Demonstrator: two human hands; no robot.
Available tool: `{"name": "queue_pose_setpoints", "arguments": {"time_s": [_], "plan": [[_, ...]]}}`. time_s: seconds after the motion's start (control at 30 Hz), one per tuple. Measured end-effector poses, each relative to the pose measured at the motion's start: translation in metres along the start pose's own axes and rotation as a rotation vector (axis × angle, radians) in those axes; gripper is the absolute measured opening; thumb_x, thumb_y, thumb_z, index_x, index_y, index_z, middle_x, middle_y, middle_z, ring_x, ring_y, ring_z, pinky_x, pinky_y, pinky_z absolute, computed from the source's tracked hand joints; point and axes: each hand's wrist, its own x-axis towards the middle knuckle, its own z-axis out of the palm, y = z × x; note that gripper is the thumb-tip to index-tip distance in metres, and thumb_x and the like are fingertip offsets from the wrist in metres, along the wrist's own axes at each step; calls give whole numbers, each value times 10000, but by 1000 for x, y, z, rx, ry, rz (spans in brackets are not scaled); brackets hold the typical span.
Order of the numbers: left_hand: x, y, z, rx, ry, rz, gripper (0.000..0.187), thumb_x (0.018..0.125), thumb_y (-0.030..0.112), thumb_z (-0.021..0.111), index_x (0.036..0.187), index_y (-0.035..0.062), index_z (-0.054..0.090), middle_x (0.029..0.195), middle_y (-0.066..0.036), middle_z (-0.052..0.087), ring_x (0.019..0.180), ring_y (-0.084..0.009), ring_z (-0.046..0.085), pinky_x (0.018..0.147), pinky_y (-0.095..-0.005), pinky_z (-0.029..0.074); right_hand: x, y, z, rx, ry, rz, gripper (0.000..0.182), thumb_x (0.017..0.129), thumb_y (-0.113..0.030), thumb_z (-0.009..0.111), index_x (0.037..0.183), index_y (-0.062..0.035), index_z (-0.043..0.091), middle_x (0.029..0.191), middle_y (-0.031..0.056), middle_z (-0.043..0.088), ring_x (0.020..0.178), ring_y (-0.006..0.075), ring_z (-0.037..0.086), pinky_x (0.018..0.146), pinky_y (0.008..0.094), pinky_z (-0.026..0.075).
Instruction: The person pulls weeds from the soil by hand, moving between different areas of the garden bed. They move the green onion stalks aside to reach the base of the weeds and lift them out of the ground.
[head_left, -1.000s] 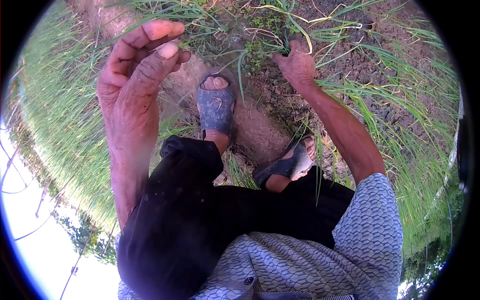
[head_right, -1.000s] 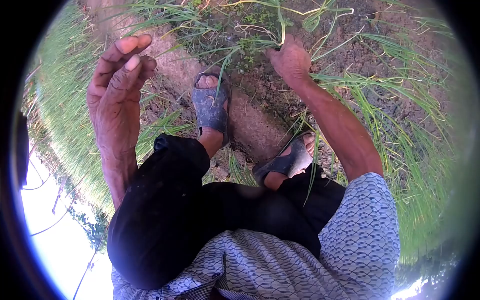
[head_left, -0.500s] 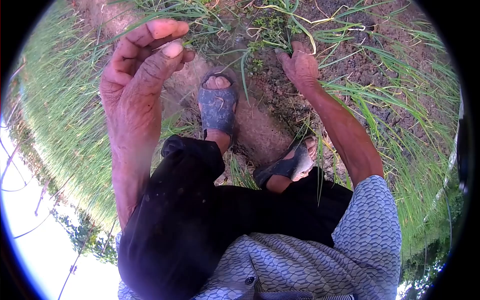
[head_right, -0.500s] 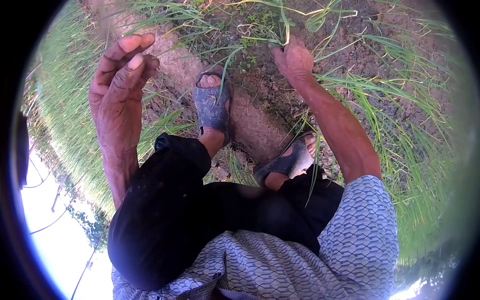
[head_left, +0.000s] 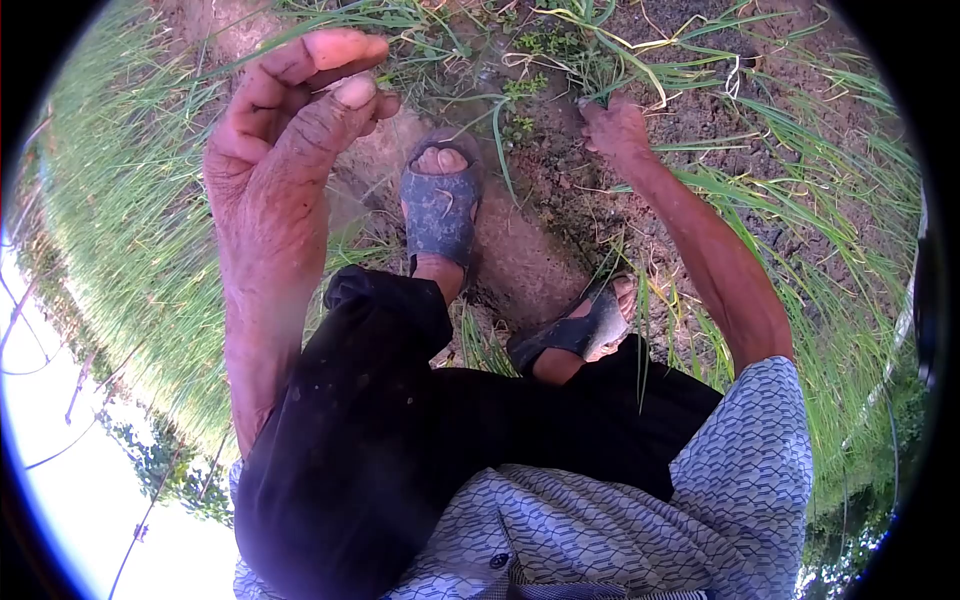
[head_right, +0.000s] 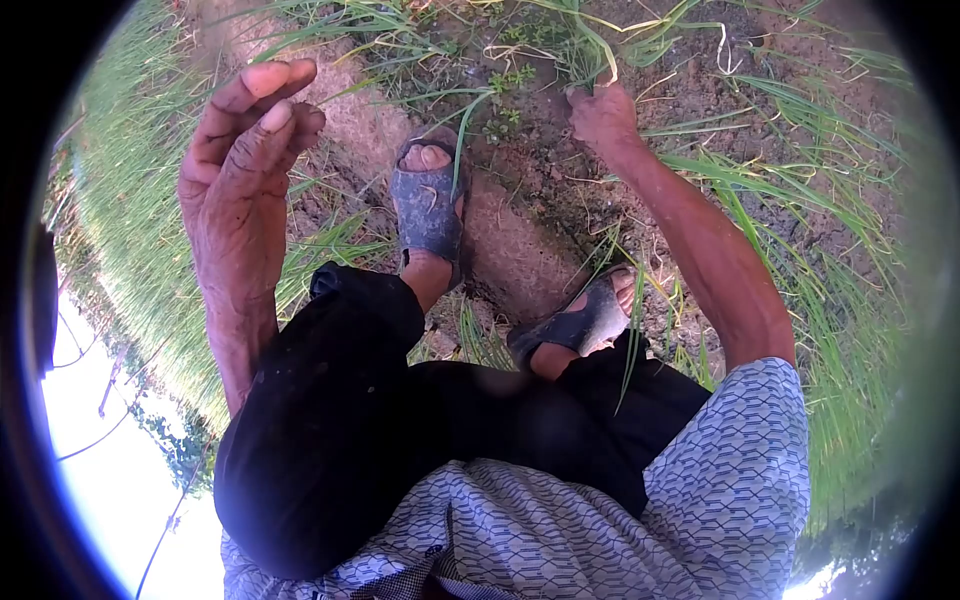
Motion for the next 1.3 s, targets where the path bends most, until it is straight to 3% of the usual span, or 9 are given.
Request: {"name": "queue_pose_setpoints", "arguments": {"time_s": [0.1,0.13,0.23,0.27,0.37,0.57,0.77,1.07,1.3], "plan": [[-1,-3,-3,-2,2,0,267,925,73,597,1185,9,594,1175,-150,648,936,-167,638,899,-311,506,-34,-10,12,-12,-232,43,228,912,-209,642,974,-24,525,825,67,607,595,130,598,448,297,490],[0,-3,-3,6,-1,-1,267,926,73,596,1185,9,594,1176,-150,648,934,-168,639,899,-313,507,-49,-16,18,-104,-300,47,242,894,-184,620,974,17,511,856,113,628,680,222,653,554,371,549],[0,0,2,1,12,-14,268,928,69,591,1188,7,593,1177,-152,647,932,-170,640,902,-316,506,-30,22,37,-834,144,-1037,289,853,-173,597,1015,54,521,937,187,645,861,345,665,751,444,557],[-1,1,3,-2,23,-25,268,929,67,590,1190,6,592,1177,-153,647,933,-170,640,902,-317,506,-60,-31,38,-823,-112,-578,353,806,-179,595,1069,51,544,1013,242,632,991,428,608,894,462,501],[-1,-2,-1,-10,4,-14,267,929,67,589,1188,3,592,1175,-153,647,933,-170,641,905,-318,506,-47,-17,55,-804,99,-840,338,795,-155,592,1089,9,572,1013,245,627,980,426,602,866,475,498],[-1,-1,-1,-3,-5,-12,269,928,64,590,1190,1,591,1172,-156,648,924,-172,645,901,-320,510,-32,-20,60,-852,-84,-633,391,819,-126,585,1184,12,558,1162,262,599,1106,413,574,947,430,480],[-1,-3,-5,-1,18,-20,268,928,63,589,1189,0,590,1169,-154,649,937,-171,641,910,-313,505,-22,16,48,-828,-105,-820,421,835,-130,595,1239,-21,550,1250,256,562,1145,368,574,988,409,465],[-2,-3,-5,-29,34,-20,261,927,72,594,1181,13,598,1168,-144,651,915,-167,640,901,-317,504,-47,-18,74,-789,-145,-630,304,799,-120,655,1073,-8,585,1045,210,594,996,409,588,843,434,503],[-1,-2,-7,-13,23,-25,263,925,62,595,1184,17,598,1168,-148,652,922,-165,643,897,-317,509,-52,-19,84,-744,-105,-968,348,775,-52,591,1122,-50,591,1095,192,574,984,393,598,834,455,521]]}}
